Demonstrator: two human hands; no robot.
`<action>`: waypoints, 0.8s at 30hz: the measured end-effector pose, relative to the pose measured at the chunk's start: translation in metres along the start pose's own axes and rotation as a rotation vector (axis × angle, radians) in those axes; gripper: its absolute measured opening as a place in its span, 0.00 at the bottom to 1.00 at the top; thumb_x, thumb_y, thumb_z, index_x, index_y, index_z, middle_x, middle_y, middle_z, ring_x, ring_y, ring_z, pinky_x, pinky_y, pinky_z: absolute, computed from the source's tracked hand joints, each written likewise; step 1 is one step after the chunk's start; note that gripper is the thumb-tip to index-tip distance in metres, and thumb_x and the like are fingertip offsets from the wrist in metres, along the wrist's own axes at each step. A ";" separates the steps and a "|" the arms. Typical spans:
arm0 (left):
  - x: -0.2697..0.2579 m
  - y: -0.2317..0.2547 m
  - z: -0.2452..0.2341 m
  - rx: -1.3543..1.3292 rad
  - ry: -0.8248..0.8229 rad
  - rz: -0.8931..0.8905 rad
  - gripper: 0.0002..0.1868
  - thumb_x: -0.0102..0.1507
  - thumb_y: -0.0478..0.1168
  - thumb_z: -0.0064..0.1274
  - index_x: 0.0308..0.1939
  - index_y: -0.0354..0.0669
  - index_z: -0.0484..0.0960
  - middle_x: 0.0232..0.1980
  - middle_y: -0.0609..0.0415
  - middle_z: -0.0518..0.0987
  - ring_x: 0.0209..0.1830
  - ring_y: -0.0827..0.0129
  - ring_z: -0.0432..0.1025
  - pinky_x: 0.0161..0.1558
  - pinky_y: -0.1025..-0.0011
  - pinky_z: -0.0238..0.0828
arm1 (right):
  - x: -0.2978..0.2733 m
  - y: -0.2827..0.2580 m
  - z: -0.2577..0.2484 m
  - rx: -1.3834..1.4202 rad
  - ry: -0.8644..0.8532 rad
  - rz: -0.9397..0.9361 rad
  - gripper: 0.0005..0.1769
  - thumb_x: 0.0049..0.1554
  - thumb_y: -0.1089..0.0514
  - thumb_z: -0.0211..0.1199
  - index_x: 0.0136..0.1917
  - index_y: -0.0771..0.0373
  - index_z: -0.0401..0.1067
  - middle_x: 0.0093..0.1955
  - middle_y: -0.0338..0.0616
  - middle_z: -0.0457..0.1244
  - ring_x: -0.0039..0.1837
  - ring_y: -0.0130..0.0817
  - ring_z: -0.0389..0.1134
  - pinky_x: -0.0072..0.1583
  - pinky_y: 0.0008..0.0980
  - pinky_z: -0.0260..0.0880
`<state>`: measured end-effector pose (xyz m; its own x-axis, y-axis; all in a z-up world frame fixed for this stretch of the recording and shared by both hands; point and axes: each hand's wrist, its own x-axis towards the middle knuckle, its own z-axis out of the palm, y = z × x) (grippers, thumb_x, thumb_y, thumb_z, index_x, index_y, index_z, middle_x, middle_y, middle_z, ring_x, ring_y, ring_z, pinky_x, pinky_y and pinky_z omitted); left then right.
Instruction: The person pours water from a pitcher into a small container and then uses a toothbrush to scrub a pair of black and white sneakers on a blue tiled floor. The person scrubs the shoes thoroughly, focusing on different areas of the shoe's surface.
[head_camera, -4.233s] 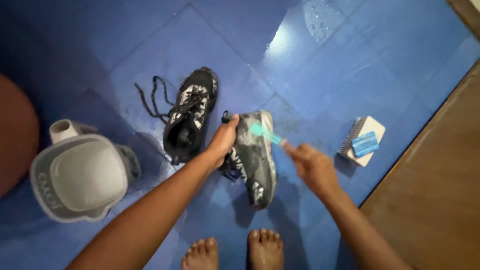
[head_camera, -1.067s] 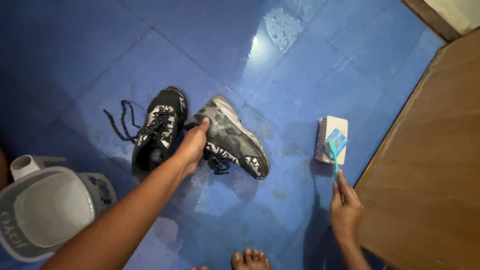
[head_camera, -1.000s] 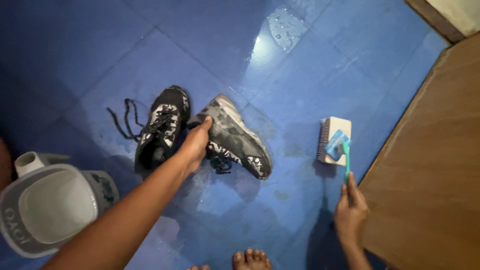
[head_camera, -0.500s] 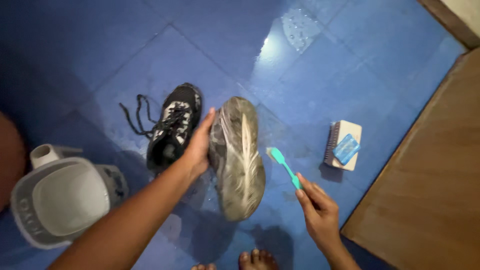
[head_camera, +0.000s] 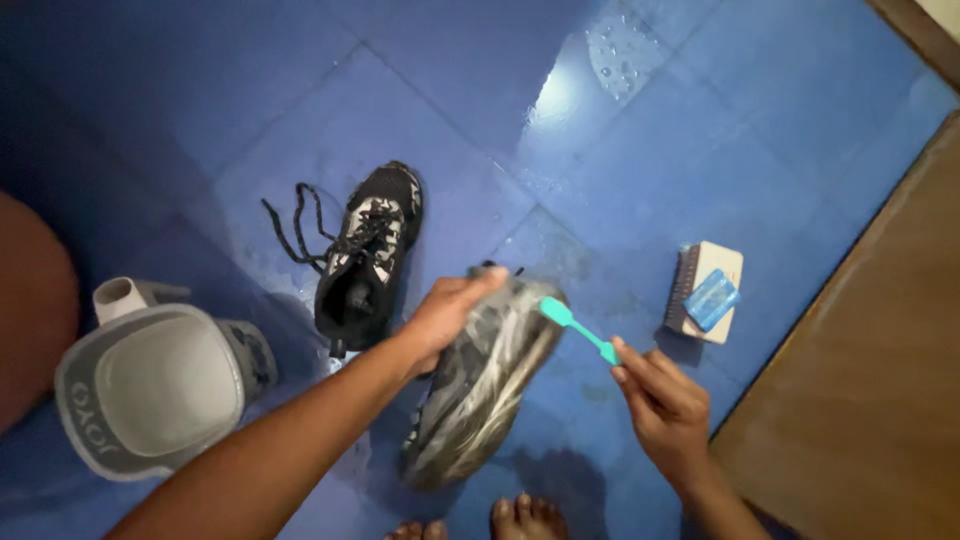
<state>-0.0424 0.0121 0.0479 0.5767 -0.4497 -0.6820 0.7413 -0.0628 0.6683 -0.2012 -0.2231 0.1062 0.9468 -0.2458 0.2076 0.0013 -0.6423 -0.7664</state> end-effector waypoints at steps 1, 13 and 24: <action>0.000 -0.002 -0.002 -0.084 0.007 -0.030 0.26 0.64 0.60 0.56 0.41 0.38 0.86 0.32 0.53 0.82 0.25 0.68 0.76 0.33 0.67 0.73 | -0.004 0.002 -0.004 -0.010 0.001 -0.002 0.22 0.58 0.65 0.66 0.65 0.56 0.75 0.31 0.39 0.51 0.33 0.26 0.50 0.35 0.30 0.52; 0.018 -0.021 -0.040 -0.192 0.105 -0.112 0.27 0.64 0.60 0.51 0.45 0.37 0.86 0.39 0.50 0.86 0.33 0.66 0.80 0.39 0.65 0.79 | -0.042 0.022 0.050 0.169 -0.342 0.053 0.21 0.54 0.61 0.69 0.62 0.53 0.78 0.30 0.41 0.54 0.33 0.28 0.57 0.37 0.30 0.61; 0.037 -0.026 -0.042 -0.201 0.168 -0.068 0.26 0.63 0.59 0.53 0.44 0.38 0.86 0.39 0.51 0.85 0.33 0.67 0.80 0.38 0.66 0.78 | -0.025 0.031 0.064 0.056 -0.251 0.003 0.24 0.57 0.63 0.65 0.66 0.53 0.75 0.33 0.43 0.56 0.35 0.27 0.59 0.38 0.31 0.62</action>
<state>-0.0259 0.0345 -0.0077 0.5597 -0.2957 -0.7741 0.8238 0.0977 0.5584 -0.2038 -0.1905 0.0382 0.9971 -0.0553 0.0531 0.0094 -0.5987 -0.8009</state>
